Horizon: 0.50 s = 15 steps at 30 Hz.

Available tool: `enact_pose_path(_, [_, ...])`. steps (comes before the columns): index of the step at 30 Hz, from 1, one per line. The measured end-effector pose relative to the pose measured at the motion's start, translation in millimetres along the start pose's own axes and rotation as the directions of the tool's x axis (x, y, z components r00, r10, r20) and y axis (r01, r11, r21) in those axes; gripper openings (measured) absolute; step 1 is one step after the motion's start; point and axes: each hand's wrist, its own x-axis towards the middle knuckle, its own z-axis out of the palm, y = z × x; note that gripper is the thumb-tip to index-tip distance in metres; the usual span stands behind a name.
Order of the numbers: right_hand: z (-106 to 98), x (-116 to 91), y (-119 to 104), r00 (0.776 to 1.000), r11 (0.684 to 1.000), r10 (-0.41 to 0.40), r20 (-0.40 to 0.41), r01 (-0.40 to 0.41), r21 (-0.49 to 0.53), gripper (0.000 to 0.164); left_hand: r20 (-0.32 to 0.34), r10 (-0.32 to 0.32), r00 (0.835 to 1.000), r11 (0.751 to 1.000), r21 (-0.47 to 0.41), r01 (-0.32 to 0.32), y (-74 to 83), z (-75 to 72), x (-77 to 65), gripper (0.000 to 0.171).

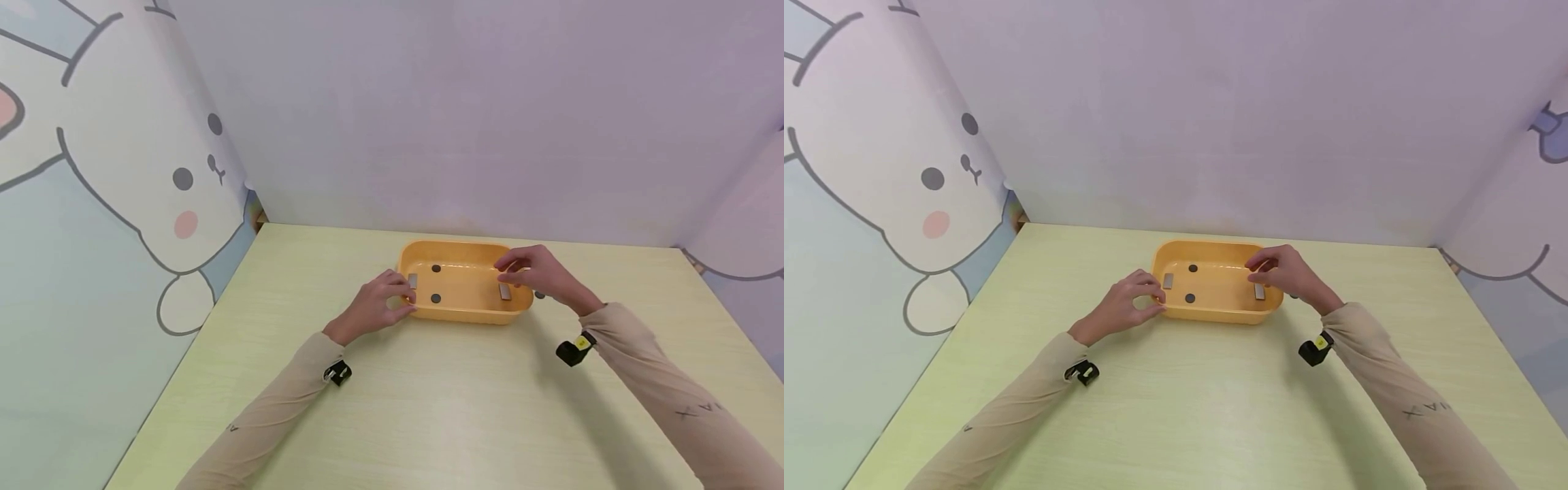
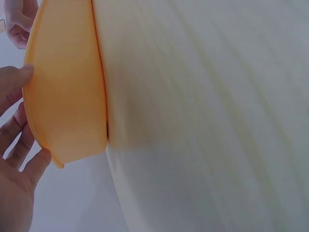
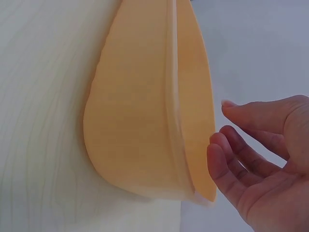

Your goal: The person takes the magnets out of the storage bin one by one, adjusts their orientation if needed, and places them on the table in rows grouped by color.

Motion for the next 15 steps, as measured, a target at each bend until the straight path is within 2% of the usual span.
enact_pose_path(15, [22, 14, 10, 0.998, 0.997, -0.045, 0.032, 0.043, 0.062, 0.024, 0.009, -0.005, 1.0, 1.0, 0.006, 0.005, -2.0, 4.2, -0.5, 0.01])
